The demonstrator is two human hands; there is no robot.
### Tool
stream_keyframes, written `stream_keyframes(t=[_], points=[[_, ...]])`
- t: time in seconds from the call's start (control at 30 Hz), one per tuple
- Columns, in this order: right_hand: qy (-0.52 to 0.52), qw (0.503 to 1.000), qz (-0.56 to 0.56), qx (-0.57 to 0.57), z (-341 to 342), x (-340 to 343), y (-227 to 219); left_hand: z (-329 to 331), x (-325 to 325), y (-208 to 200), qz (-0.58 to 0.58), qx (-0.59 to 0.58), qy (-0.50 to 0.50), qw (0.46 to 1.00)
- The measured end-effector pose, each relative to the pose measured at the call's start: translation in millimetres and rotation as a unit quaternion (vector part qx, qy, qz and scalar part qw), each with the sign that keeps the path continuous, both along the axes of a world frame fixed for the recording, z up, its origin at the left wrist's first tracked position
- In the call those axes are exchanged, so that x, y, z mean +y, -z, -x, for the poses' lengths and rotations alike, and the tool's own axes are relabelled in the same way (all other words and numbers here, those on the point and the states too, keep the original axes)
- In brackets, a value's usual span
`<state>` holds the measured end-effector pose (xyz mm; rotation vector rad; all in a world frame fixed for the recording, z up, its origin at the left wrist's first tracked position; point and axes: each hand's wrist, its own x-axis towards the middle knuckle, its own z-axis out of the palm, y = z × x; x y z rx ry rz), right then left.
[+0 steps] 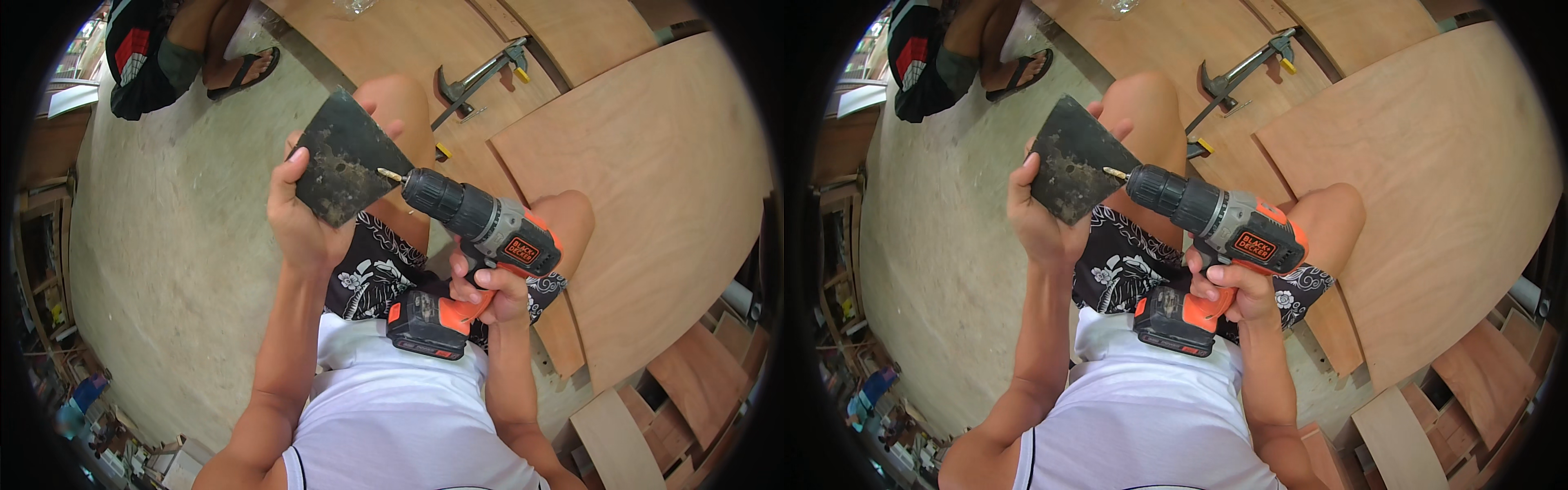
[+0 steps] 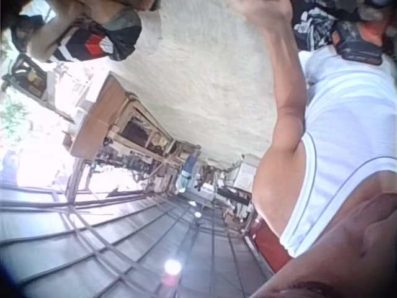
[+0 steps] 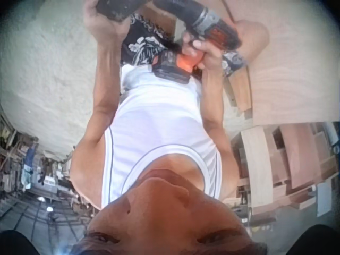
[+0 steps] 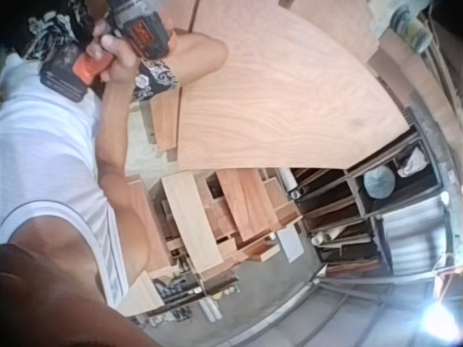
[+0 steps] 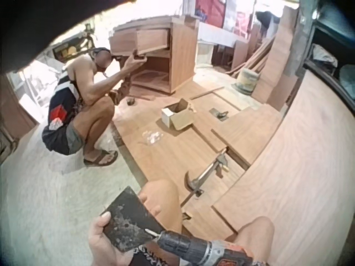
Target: The person drills a hole into a small dark metal plate using a cordless drill, then uses a lighter to heat the drilled area. The person inspects the plate after heating.
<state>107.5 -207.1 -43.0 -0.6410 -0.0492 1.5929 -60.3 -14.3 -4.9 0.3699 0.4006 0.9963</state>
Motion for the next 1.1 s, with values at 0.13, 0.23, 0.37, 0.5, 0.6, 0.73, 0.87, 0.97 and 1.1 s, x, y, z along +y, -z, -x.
stream_keyframes(t=[0.13, 0.23, 0.37, 0.5, 0.6, 0.73, 0.87, 0.97, 1.1], points=[[0.013, 1.000, -0.008, -0.013, 2.6, 2.4, -8.9, -8.1, 6.1, 5.0, 0.014, -0.134, 0.050, 0.990], [0.022, 0.999, -0.016, -0.023, 5.8, 1.1, -10.0, -12.6, 6.4, 8.5, -0.029, -0.179, 0.046, 0.982], [0.027, 0.999, -0.023, 0.011, 10.6, 0.5, -8.2, -20.2, 0.6, -1.8, -0.022, -0.178, -0.002, 0.984], [0.029, 0.999, -0.007, 0.012, 17.2, 1.2, -10.4, -19.7, -0.9, -0.9, -0.039, -0.203, -0.008, 0.978], [0.031, 0.999, 0.004, 0.010, 19.3, 0.7, -12.9, -22.6, -6.3, -7.0, -0.016, -0.178, -0.032, 0.983], [0.041, 0.999, 0.009, 0.016, 20.5, -1.4, -11.5, -33.9, -15.7, -22.5, 0.024, -0.056, -0.088, 0.994], [0.045, 0.998, 0.041, 0.033, 32.3, -1.3, -18.1, -36.6, -11.2, -22.3, 0.024, -0.007, -0.092, 0.996], [0.063, 0.997, 0.036, 0.029, 30.5, -1.2, -20.2, -33.4, -12.8, -25.9, 0.016, -0.001, -0.101, 0.995], [0.091, 0.995, 0.030, 0.019, 29.5, -1.5, -19.8, -26.9, -19.0, -26.4, 0.018, 0.018, -0.089, 0.996]])
